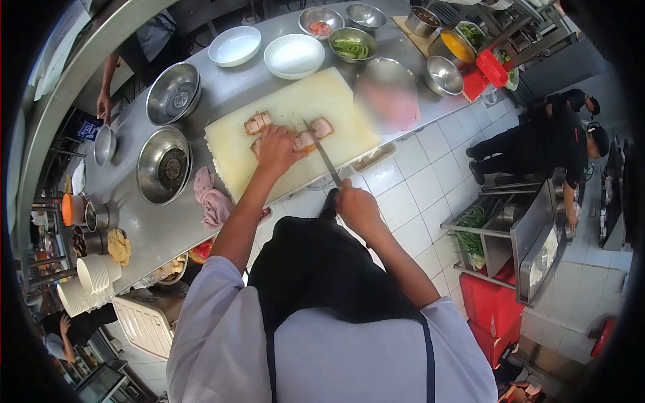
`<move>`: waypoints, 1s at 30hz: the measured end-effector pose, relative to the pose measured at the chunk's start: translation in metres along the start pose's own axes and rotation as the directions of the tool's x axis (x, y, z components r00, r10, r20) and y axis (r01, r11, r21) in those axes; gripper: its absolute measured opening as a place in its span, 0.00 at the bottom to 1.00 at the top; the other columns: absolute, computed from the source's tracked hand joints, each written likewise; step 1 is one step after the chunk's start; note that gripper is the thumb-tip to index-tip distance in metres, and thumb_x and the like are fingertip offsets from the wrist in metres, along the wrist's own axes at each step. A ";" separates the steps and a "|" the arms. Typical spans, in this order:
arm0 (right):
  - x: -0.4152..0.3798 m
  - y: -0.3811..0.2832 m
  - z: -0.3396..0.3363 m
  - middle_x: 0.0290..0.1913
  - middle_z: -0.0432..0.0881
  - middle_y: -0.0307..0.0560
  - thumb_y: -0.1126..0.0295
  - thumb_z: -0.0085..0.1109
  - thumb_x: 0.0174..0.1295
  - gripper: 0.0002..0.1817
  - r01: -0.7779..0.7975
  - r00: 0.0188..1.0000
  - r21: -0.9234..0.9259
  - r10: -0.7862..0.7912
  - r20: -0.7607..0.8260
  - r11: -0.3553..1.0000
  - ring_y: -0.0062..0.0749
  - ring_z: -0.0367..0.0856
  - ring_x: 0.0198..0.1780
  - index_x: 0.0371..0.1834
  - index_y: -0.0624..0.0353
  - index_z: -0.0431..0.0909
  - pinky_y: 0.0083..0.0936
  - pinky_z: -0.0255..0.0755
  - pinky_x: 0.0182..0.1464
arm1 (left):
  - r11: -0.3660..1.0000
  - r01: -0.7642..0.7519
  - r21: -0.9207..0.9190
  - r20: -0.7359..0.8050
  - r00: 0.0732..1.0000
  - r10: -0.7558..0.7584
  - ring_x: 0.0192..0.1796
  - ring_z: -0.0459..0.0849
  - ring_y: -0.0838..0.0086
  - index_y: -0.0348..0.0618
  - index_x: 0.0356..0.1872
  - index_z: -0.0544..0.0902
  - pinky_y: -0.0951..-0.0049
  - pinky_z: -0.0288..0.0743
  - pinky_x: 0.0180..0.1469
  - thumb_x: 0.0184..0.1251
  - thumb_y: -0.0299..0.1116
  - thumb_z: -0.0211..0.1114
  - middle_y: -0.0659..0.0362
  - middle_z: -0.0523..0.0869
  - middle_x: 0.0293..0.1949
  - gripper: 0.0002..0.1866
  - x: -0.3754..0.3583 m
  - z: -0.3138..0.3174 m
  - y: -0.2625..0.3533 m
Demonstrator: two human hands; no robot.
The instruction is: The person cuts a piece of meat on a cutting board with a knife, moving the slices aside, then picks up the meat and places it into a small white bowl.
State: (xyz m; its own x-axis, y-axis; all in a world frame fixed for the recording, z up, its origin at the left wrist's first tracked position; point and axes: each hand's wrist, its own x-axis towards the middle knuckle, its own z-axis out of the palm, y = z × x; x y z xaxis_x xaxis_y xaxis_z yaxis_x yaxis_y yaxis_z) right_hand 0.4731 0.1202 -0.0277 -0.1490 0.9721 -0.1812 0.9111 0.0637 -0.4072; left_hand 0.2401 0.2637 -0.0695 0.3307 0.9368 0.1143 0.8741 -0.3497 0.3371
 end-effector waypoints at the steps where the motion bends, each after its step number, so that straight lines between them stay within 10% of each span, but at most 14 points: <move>1: -0.004 0.001 -0.001 0.26 0.86 0.64 0.67 0.56 0.73 0.11 -0.002 1.000 -0.009 0.002 0.008 1.000 0.63 0.89 0.31 0.46 0.66 0.71 0.56 0.82 0.35 | 1.000 0.003 0.002 -0.014 1.000 -0.003 0.61 0.82 0.56 0.45 0.56 0.91 0.53 0.67 0.72 0.45 0.53 0.86 0.52 0.88 0.51 0.36 0.001 0.001 0.000; 30: 0.020 -0.031 -0.007 0.37 0.91 0.64 0.72 0.54 0.72 0.08 -0.051 0.982 -0.170 0.080 0.170 0.984 0.56 0.94 0.42 0.47 0.66 0.75 0.46 0.88 0.45 | 0.989 0.032 -0.142 -0.166 0.985 -0.056 0.57 0.83 0.56 0.47 0.39 0.90 0.53 0.70 0.68 0.47 0.43 0.82 0.54 0.88 0.45 0.19 0.010 0.015 0.009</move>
State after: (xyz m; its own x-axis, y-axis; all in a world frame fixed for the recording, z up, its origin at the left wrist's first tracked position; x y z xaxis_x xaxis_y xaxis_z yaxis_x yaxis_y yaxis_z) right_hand 0.4446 0.1389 -0.0121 -0.1386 0.9213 -0.3632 0.9696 0.0517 -0.2390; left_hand 0.2562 0.2699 -0.0794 0.2179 0.9436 0.2491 0.8248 -0.3145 0.4699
